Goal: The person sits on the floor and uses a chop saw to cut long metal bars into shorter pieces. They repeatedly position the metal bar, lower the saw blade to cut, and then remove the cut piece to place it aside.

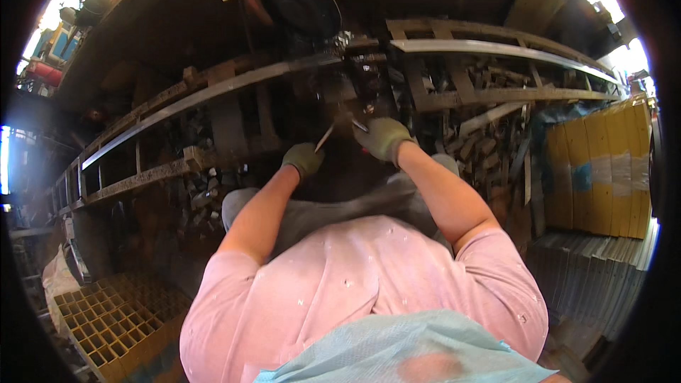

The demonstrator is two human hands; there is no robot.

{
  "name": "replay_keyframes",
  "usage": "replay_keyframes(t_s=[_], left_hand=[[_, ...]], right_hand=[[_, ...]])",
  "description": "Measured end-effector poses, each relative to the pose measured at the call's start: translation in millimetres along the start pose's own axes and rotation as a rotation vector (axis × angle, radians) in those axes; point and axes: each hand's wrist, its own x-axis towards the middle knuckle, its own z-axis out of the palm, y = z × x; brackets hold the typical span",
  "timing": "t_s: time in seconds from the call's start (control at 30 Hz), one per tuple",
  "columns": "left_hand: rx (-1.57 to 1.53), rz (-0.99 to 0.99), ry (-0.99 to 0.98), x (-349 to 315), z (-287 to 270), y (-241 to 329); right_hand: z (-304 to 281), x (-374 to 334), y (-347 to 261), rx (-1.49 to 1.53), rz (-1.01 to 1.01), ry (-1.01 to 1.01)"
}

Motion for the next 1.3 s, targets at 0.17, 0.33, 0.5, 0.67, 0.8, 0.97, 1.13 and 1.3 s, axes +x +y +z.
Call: replay_keyframes(t_s=[0.17, 0.33, 0.5, 0.67, 0.8, 0.97, 1.13, 1.3], left_hand=[[-0.007, 0.196, -0.062, 97, 115, -54], [-0.184, 0.044, -0.146, 139, 163, -22], [-0.326, -0.043, -0.195, 132, 156, -3], [-0.653, 0.113, -0.237, 115, 136, 46], [-1.511, 0.322, -0.679, 95, 114, 114], [-2.021, 0.459, -1.209, 53, 82, 142], [-1.643, 0.207, -0.903, 12, 45, 141], [-1.031, 0.441, -0.794, -47, -9, 105]], right_hand=[[-11, -38, -70, 0.153, -0.124, -0.016], [-4, -51, -72, 0.08, -0.295, 0.037], [-15, -20, 22, 0.196, -0.007, 0.289], [-13, -20, 6, 0.23, 0.125, -0.019], [-20, -35, -58, 0.24, -0.199, -0.006], [-107, 8, -38, -0.004, -0.294, 0.049], [-164, 139, 4, 0.316, -0.04, 0.409], [-147, 272, 0, 0.118, -0.393, 0.293]])
